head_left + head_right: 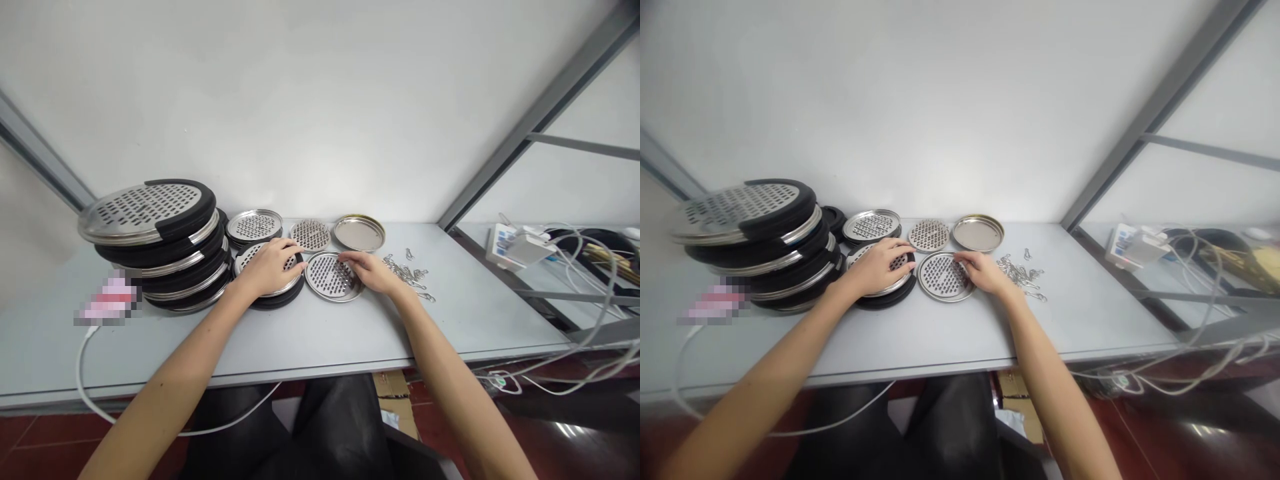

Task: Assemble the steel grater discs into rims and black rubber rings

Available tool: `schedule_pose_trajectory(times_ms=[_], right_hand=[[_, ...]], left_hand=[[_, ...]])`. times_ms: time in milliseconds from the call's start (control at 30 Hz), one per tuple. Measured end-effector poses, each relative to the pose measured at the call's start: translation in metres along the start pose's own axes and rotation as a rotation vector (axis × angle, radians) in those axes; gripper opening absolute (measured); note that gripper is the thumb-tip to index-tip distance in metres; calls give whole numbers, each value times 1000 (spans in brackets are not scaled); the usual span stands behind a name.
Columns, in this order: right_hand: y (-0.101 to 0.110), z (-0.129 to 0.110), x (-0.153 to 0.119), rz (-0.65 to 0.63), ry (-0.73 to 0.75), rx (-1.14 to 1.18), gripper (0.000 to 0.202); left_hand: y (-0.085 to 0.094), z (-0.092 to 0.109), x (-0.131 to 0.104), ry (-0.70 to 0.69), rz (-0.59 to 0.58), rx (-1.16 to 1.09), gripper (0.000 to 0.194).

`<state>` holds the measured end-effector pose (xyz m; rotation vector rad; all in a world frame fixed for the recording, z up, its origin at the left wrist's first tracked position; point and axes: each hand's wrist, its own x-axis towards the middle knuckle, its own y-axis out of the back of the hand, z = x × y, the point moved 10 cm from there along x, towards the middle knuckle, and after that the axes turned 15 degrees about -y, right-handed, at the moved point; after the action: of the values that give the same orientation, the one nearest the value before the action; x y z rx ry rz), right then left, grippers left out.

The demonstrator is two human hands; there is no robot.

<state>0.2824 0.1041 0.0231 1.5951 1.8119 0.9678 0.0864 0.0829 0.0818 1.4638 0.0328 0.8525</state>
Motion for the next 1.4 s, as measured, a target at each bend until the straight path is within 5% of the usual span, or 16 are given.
schedule_pose_trajectory(times_ms=[633, 933, 1400], right_hand=[[11, 7, -4, 18, -106, -83, 33], [5, -13, -9, 75, 30, -125, 45], [-1, -14, -9, 31, 66, -83, 50]], left_hand=[[1, 3, 0, -14, -5, 1, 35], [1, 2, 1, -7, -3, -2, 34], [1, 2, 0, -9, -8, 2, 35]])
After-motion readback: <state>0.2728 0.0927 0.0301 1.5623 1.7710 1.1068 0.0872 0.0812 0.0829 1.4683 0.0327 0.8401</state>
